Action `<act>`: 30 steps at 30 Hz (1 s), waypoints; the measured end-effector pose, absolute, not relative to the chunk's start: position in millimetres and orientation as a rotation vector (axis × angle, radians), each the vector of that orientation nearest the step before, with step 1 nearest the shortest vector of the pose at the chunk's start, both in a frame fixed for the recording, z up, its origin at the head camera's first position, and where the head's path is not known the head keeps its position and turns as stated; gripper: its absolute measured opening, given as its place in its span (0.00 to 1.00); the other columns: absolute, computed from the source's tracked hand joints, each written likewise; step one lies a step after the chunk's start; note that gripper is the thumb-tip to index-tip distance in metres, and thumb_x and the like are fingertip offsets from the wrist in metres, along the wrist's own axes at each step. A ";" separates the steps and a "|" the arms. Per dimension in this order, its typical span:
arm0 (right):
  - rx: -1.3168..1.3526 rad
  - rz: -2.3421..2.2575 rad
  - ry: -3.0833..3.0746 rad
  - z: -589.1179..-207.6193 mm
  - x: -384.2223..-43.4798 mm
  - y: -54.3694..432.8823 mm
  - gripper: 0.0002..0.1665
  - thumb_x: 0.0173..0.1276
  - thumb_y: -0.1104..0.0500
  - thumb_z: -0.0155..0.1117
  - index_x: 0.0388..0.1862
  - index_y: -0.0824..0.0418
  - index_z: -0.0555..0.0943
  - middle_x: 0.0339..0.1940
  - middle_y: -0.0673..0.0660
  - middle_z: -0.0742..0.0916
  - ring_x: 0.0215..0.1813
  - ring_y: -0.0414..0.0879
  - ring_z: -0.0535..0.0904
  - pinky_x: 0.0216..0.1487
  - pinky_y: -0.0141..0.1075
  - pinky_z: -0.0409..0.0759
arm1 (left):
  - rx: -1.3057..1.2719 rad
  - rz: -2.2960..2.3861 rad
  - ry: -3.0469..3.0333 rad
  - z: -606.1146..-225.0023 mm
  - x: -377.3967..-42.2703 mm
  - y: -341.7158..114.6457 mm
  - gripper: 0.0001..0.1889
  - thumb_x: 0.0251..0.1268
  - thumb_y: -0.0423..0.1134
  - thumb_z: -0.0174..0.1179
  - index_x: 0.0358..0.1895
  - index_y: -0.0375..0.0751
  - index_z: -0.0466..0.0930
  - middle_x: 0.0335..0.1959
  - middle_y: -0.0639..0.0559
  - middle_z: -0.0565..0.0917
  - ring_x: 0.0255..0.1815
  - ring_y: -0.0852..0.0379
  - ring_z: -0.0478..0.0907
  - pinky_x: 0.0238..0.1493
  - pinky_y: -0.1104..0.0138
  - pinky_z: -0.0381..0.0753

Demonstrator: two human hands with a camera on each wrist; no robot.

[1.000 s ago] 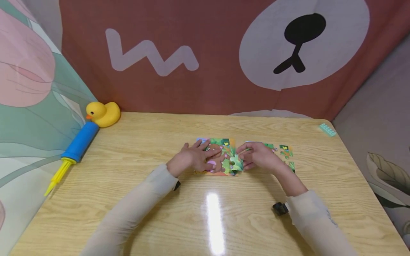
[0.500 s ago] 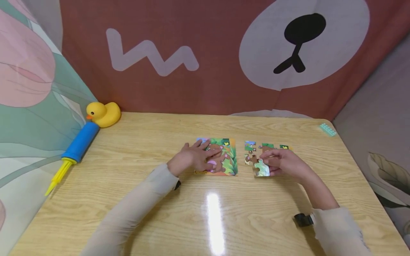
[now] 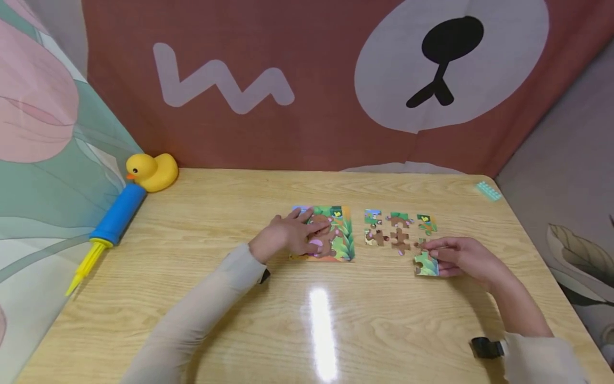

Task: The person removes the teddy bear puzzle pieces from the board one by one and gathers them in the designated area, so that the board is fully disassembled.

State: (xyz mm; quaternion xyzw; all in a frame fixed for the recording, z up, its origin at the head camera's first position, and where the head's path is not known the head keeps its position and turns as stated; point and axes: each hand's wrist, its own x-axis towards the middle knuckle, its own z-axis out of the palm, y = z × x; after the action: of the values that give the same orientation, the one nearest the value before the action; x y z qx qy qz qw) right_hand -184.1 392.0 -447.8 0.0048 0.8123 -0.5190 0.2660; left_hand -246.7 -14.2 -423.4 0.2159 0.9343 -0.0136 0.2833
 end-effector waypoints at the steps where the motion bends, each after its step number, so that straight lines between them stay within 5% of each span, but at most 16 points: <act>1: 0.019 -1.398 2.194 -448.1 -183.0 394.6 0.18 0.82 0.57 0.52 0.63 0.61 0.79 0.45 0.39 0.86 0.39 0.39 0.84 0.43 0.38 0.88 | 0.579 -0.041 2.505 -423.2 -246.8 -14.6 0.36 0.75 0.68 0.44 0.79 0.82 0.39 0.86 0.57 0.36 0.86 0.45 0.37 0.79 0.36 0.51; 14: 0.068 -1.434 2.107 -449.8 -178.7 409.2 0.14 0.82 0.59 0.51 0.58 0.53 0.81 0.46 0.39 0.87 0.40 0.42 0.86 0.44 0.38 0.89 | 0.561 -0.026 2.495 -423.6 -248.0 -14.2 0.35 0.75 0.67 0.45 0.79 0.84 0.38 0.86 0.57 0.36 0.86 0.46 0.36 0.78 0.36 0.51; 21: 0.078 -1.361 2.186 -446.0 -176.5 408.3 0.29 0.84 0.58 0.47 0.70 0.81 0.67 0.46 0.36 0.88 0.43 0.40 0.88 0.46 0.38 0.89 | 0.567 -0.013 2.495 -423.9 -247.0 -14.2 0.35 0.75 0.66 0.46 0.79 0.83 0.39 0.86 0.57 0.35 0.86 0.45 0.35 0.78 0.35 0.51; 30: -0.011 -1.290 2.208 -436.4 -174.7 414.6 0.36 0.87 0.50 0.37 0.73 0.83 0.61 0.57 0.56 0.88 0.49 0.37 0.88 0.48 0.41 0.88 | 0.568 0.025 2.506 -424.6 -246.5 -15.0 0.34 0.76 0.64 0.46 0.79 0.82 0.41 0.86 0.57 0.38 0.86 0.45 0.37 0.76 0.34 0.54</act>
State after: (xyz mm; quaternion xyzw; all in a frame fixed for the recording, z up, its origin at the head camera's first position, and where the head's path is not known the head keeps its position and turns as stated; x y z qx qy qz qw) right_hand -174.7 414.6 -436.4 -0.0040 0.8269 -0.4829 0.2882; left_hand -246.5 -15.0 -424.6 0.2120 0.9356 0.0094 0.2822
